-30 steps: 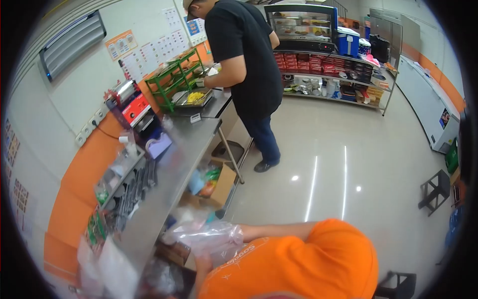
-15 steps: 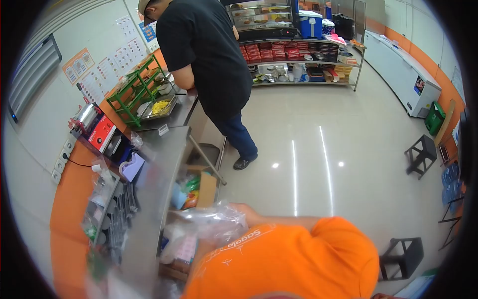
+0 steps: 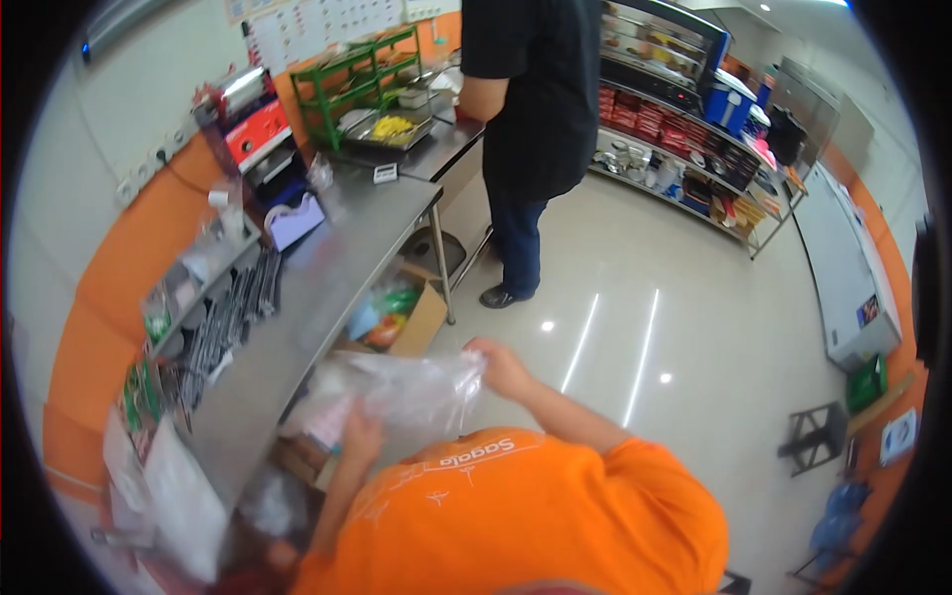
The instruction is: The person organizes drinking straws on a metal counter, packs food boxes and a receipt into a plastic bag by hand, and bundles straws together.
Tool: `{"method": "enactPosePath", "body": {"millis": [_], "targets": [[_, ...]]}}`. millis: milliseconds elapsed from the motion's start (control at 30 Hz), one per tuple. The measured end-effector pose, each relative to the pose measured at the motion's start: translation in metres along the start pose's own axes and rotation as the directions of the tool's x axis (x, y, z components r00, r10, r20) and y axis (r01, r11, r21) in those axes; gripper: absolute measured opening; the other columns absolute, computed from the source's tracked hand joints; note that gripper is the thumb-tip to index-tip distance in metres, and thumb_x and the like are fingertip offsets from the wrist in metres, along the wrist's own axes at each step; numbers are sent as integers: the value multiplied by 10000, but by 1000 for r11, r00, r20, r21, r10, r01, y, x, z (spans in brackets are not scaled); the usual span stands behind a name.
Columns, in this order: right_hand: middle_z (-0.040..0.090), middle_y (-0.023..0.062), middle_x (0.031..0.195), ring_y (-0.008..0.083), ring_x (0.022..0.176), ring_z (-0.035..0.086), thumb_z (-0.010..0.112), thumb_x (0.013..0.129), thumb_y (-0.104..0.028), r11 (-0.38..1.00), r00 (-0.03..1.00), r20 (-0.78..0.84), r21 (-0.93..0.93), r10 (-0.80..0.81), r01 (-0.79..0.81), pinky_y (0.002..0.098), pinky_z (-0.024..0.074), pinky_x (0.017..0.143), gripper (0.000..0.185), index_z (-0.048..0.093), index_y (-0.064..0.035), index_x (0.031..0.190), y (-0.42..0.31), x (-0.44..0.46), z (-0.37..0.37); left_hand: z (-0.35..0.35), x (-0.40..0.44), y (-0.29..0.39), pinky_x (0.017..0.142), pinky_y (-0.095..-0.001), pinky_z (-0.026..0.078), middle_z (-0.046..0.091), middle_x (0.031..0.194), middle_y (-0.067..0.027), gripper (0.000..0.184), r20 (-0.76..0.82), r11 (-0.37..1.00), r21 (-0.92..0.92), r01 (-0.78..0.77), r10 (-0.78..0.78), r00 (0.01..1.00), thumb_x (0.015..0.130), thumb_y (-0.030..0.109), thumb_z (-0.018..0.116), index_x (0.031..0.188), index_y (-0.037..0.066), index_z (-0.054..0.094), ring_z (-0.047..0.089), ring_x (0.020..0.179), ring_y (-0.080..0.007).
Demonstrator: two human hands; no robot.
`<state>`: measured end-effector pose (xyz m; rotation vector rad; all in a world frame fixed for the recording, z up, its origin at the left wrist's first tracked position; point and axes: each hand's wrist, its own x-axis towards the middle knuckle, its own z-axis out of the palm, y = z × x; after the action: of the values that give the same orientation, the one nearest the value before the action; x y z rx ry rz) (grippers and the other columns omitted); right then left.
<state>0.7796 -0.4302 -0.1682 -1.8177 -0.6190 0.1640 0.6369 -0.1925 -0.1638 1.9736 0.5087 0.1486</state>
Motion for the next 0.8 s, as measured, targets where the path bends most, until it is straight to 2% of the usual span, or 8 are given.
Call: {"method": "enactPosePath", "body": {"millis": [133,200,300,433,500,600,733,800], "targets": [[588,80,833,185,784,567,575,685,35,942,944,124,108,305,-318,273,450,678,345,530,-54,1015,7,5,-14,-17,-14,-40,904,-388,358,521,1075,-156,419,-84,943,-284,-175,157,984,770,162,603,1139,13,474,506,974,-293],[543,65,819,208,809,550,590,709,2,972,954,191,-15,233,-234,289,444,720,353,518,-48,1051,-10,0,-9,-19,-36,-1,880,-409,354,505,1034,-161,383,-270,849,419,-322,455,849,697,136,656,1037,33,512,509,931,-303],[538,58,956,177,935,527,557,757,18,990,880,455,38,-138,136,258,425,773,284,532,-42,1033,-17,-7,13,-19,-57,19,866,-415,347,518,968,-163,341,-118,678,623,-390,575,810,661,144,676,945,37,520,510,879,-326],[582,117,919,200,840,544,586,783,-104,996,890,453,89,-57,19,309,427,761,203,573,-21,968,0,6,15,-48,-56,-47,845,-409,356,524,904,-153,326,-247,764,627,-156,384,890,654,182,701,896,44,531,516,857,-332],[590,90,832,158,774,548,579,783,-98,928,906,272,99,323,-360,287,439,704,122,594,-19,874,-4,21,6,-63,-62,-55,859,-413,347,483,996,-157,378,-212,924,363,124,-48,976,661,174,700,946,57,481,495,930,-328],[594,71,793,137,721,540,580,772,-81,953,903,313,-30,295,-301,276,440,654,128,580,-26,888,-22,24,15,-56,-77,-37,923,-427,323,517,1042,-174,591,-249,990,136,20,15,968,618,265,753,1084,60,452,501,1009,-303],[587,94,856,151,776,544,579,768,-91,970,869,447,11,211,-241,298,444,684,230,541,-32,987,-49,13,53,-60,-90,57,1005,-407,261,278,1341,-186,985,-16,826,353,-440,475,880,566,312,784,1336,81,214,288,1247,-283],[569,127,923,225,848,561,606,749,-120,982,804,591,185,-71,-49,343,448,722,367,482,-54,1088,-69,1,72,-43,-82,70,987,-400,287,320,1318,-188,918,-33,812,506,-290,355,934,588,250,764,1325,79,244,322,1229,-279]]}}
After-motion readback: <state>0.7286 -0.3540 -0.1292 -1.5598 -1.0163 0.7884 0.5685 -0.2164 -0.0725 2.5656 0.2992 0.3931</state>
